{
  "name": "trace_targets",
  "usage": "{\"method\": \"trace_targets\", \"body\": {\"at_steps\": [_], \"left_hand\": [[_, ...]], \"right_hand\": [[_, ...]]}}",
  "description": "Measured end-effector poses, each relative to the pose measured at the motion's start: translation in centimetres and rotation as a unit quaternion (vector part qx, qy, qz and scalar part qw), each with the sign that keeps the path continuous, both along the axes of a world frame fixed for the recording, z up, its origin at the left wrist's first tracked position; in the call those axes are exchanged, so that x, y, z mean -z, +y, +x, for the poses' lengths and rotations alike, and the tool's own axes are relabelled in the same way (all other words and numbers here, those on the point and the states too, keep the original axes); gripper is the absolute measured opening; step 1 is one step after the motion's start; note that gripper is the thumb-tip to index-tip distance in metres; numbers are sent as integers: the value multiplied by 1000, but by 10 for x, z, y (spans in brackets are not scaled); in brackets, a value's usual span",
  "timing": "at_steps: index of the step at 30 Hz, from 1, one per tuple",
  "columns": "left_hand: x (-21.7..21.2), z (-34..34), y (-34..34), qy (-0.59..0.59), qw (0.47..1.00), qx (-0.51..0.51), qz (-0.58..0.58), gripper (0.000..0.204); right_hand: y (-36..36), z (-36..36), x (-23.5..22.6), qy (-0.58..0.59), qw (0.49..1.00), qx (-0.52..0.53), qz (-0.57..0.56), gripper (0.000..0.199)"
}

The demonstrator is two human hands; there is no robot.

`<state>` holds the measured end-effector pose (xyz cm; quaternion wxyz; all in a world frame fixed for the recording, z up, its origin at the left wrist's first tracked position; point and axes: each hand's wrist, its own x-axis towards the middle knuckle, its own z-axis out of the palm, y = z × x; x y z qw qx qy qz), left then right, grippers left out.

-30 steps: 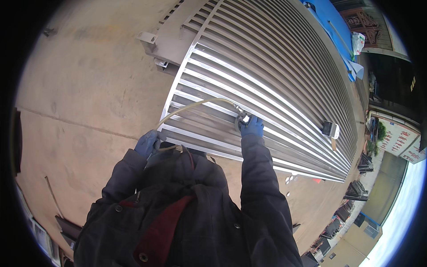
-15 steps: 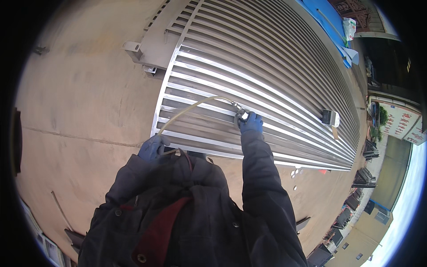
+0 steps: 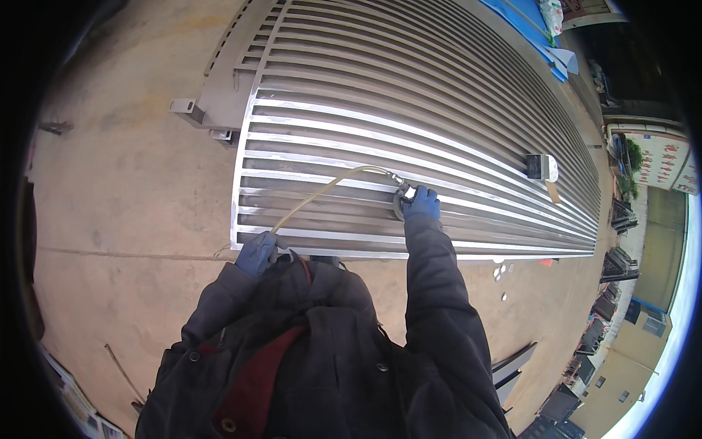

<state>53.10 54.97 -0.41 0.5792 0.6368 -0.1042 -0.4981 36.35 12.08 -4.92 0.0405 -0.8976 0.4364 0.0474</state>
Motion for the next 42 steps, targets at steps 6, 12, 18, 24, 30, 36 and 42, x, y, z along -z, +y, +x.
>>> {"method": "trace_targets", "body": {"at_steps": [6, 12, 18, 24, 30, 36, 42], "left_hand": [[-14, -23, -46, -71, 996, 61, 6, 41], [-14, -54, -81, -24, 994, 96, 41, 41], [-19, -75, -101, -23, 999, 31, 11, 35], [-4, -71, -75, -82, 994, -58, 34, 50], [11, -49, -4, -71, 965, -244, 57, 69], [18, -60, 18, -79, 948, -273, 142, 67], [19, -121, -23, -60, 976, -194, 81, 40]], "right_hand": [[-54, -45, -2, 7, 1000, 21, 15, 57], [-115, -103, 1, 12, 1000, 3, 10, 54], [-134, -108, 1, -33, 999, -32, 15, 50], [-80, -51, 2, -51, 997, -45, 47, 51], [7, 13, 0, -61, 978, -158, 124, 60], [-5, 3, 7, -102, 967, -179, 146, 61], [-65, -40, 0, -169, 964, -174, 114, 50]]}}
